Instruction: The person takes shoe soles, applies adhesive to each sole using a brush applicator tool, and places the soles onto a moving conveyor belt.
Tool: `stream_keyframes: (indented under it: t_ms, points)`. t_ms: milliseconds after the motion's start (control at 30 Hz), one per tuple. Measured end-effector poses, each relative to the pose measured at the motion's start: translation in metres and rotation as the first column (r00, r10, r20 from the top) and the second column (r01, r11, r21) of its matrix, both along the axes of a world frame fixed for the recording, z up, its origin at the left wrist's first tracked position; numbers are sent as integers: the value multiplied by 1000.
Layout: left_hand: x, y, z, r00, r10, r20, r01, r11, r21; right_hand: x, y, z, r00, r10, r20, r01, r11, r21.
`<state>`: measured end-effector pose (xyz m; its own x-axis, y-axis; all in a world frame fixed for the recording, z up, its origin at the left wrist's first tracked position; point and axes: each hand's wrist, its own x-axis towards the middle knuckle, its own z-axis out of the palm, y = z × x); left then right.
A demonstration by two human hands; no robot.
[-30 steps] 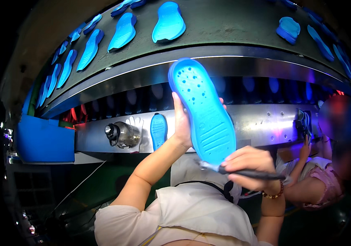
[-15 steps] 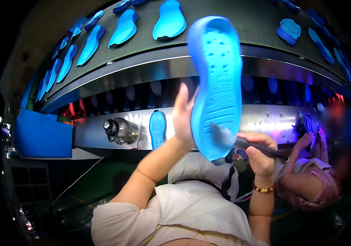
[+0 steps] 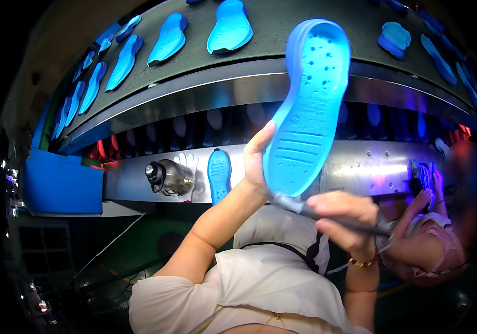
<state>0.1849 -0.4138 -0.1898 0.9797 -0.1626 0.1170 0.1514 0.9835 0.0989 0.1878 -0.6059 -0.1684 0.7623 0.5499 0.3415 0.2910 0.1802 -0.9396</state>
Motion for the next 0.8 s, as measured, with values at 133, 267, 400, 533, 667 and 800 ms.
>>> stream_keyframes:
  t_ms: [133,267,400,533,667,800]
  points:
    - [5,3,4,999,-26,21,24,996,88,17,-6,4,928,182,324,-121,973,-198]
    - [8,6,1,998,-30,-52,36,991,126,20,-9,5,970,106,218,-88,992,-91]
    - [17,13,-6,981,-169,-96,180,976,121,2,-4,8,879,293,376,-214,947,-238]
    - [11,15,3,923,-253,-289,354,850,389,14,-18,11,896,179,407,-120,979,-166]
    - [11,9,10,827,-294,-480,562,475,677,20,-25,0,780,475,409,-258,838,-480]
    - [8,12,26,720,-286,-633,694,335,638,23,-35,4,888,388,246,-275,878,-391]
